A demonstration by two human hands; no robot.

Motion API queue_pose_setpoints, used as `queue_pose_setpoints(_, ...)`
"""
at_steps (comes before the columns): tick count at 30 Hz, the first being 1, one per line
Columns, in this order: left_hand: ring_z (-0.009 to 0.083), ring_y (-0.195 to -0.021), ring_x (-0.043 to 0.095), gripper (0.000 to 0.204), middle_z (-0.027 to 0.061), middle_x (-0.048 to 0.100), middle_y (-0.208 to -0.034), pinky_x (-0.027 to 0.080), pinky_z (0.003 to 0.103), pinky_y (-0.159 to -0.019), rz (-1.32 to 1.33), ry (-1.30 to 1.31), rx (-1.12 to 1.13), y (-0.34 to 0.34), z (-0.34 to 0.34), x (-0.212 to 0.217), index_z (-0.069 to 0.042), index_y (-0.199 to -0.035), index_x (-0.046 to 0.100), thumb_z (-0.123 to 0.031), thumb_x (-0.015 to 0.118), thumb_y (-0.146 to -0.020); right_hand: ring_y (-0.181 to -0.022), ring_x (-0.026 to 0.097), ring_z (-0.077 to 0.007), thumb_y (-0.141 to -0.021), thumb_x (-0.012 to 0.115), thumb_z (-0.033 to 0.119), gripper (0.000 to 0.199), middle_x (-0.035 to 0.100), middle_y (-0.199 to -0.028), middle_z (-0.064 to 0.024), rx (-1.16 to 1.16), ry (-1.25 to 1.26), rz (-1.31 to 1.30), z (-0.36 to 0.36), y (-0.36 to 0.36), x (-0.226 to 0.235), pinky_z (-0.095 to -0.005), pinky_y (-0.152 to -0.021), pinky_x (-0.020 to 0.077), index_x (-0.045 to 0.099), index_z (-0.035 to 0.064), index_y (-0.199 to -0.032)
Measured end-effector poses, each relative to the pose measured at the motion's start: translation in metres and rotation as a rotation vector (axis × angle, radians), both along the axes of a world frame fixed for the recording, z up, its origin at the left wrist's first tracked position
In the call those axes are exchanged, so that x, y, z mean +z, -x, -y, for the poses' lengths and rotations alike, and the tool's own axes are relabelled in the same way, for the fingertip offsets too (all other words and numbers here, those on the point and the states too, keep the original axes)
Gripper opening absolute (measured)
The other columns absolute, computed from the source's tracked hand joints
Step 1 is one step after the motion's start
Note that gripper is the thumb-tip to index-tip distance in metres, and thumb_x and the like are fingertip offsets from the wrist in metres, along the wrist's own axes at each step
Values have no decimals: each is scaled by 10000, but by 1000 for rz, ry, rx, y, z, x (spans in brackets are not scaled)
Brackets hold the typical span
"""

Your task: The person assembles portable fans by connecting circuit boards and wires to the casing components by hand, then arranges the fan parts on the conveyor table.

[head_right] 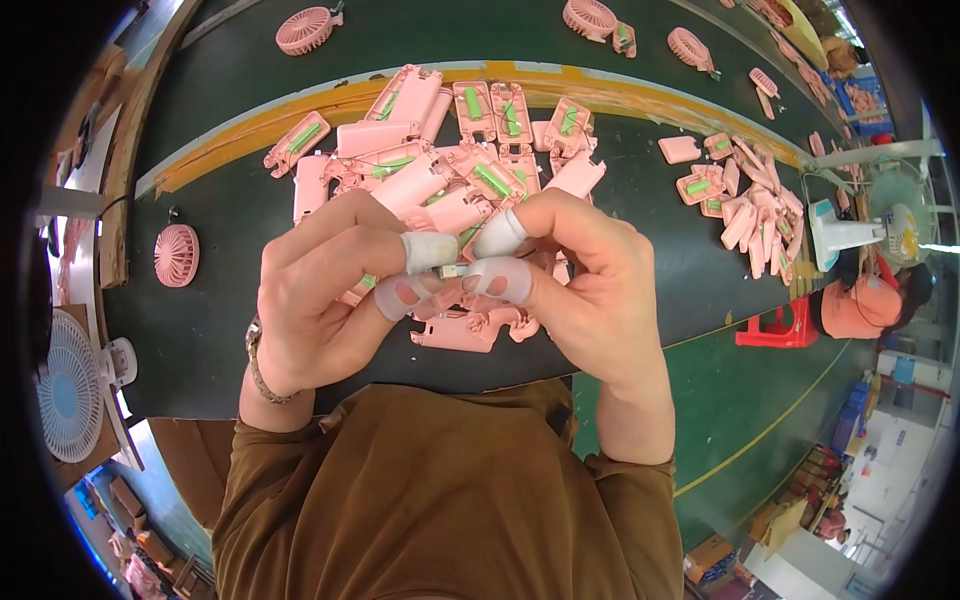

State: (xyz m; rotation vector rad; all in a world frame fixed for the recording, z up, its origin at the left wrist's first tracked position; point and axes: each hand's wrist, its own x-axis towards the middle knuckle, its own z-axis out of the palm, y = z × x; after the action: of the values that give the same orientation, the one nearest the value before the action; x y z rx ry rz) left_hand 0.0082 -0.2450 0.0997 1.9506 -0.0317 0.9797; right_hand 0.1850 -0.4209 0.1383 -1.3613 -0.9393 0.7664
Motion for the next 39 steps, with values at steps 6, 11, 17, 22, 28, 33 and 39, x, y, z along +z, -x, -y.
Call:
queue_pose_setpoints(6,208,-800,706,244,87,717,-931,552,343,-673,-45,37,-10,6,3,-2,15,-1080,820,72,900,-856,-938,832,-157,-1021,889,-37,195,833,-1084,-106,53,-73,-119,0,-1,-20,-318,-816,696,764,-78,-1165)
queue_pose_setpoints(11,217,-794,705,208,96,696,-917,552,348,-670,-43,13,-43,3,5,-4,12,-1037,794,101,877,-868,-897,832,-167,-1029,889,-23,186,839,-1042,-132,47,-41,-235,8,3,-21,-316,-774,693,746,-78,-1133)
queue_pose_setpoints(17,235,-835,712,216,101,695,-926,563,356,-713,-135,72,-124,-10,14,-7,9,-1051,799,98,870,-868,-758,810,-166,-1050,873,-3,186,835,-1002,-145,100,72,-332,24,-20,-35,-293,-622,669,728,-72,-1144)
queue_pose_setpoints(22,209,-891,701,158,81,743,-956,581,349,-842,-253,54,91,-29,-22,-10,12,-1093,805,65,831,-947,-1044,792,-136,-1003,890,-5,320,816,-1228,-70,55,-81,163,-19,-60,-71,-289,-849,643,791,-15,-1307)
queue_pose_setpoints(28,115,-907,780,265,110,867,-1025,641,284,-866,-248,-30,384,-169,-118,41,56,-1292,810,-146,804,-1121,-1004,697,-129,-1071,884,143,414,776,-1127,-34,-473,202,432,-22,-254,-226,-305,-897,574,734,21,-1438)
queue_pose_setpoints(33,415,-1049,810,226,188,820,-1231,664,530,-933,-454,-609,402,-293,-172,-73,-153,-1245,867,-264,809,-1058,-894,686,-180,-1021,883,63,352,749,-1007,-71,-391,223,396,-48,-223,-232,-346,-822,570,776,8,-1353)
queue_pose_setpoints(39,431,-1233,802,434,210,853,-1294,648,547,-1052,-624,-665,830,-316,-347,-103,-151,-1422,822,-370,830,-1047,-772,572,-54,-1073,806,-28,209,661,-901,37,-428,112,17,-27,-225,-199,-257,-689,462,814,-4,-1280)
